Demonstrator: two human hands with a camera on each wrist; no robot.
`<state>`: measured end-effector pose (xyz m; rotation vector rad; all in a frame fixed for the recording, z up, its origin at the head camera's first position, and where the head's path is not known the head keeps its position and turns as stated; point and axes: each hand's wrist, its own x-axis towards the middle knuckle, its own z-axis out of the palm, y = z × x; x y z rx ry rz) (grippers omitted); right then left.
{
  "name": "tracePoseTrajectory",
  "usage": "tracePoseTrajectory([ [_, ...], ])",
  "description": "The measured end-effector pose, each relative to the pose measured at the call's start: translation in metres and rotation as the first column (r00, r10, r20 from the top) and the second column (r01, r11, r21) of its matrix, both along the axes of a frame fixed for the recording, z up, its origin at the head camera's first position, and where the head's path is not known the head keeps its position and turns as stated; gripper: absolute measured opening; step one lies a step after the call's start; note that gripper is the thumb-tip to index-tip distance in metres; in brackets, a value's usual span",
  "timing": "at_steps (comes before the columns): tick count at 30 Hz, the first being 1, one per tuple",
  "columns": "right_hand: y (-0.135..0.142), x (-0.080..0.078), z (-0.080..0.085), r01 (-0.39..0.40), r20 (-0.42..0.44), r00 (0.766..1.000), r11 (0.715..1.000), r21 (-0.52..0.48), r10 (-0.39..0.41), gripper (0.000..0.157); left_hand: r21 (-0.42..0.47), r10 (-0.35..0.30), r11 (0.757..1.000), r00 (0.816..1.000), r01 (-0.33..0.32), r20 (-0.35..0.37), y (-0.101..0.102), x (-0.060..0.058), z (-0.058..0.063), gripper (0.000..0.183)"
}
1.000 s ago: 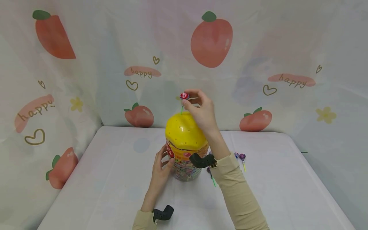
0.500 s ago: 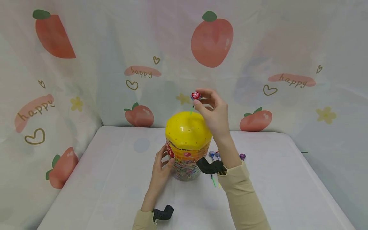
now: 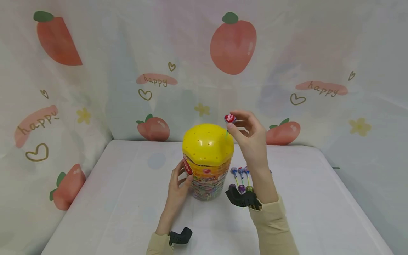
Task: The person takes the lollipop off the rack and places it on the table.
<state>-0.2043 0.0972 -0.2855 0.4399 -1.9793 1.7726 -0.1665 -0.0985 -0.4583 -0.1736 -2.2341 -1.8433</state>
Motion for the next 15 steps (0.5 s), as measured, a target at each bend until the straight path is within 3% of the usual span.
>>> tracePoseTrajectory([
  [7, 0.012, 0.011, -0.014, 0.047, 0.055, 0.997, 0.998, -0.039, -0.044, 0.03, -0.002, 0.01, 1.0, 1.0, -0.01, -0.001, -0.002, -0.015, -0.03, 0.066],
  [15, 0.025, 0.021, -0.036, 0.106, 0.136, 0.986, 0.991, -0.084, -0.094, 0.029, -0.022, 0.026, 0.999, 0.999, -0.027, -0.033, -0.003, -0.016, -0.035, 0.063],
])
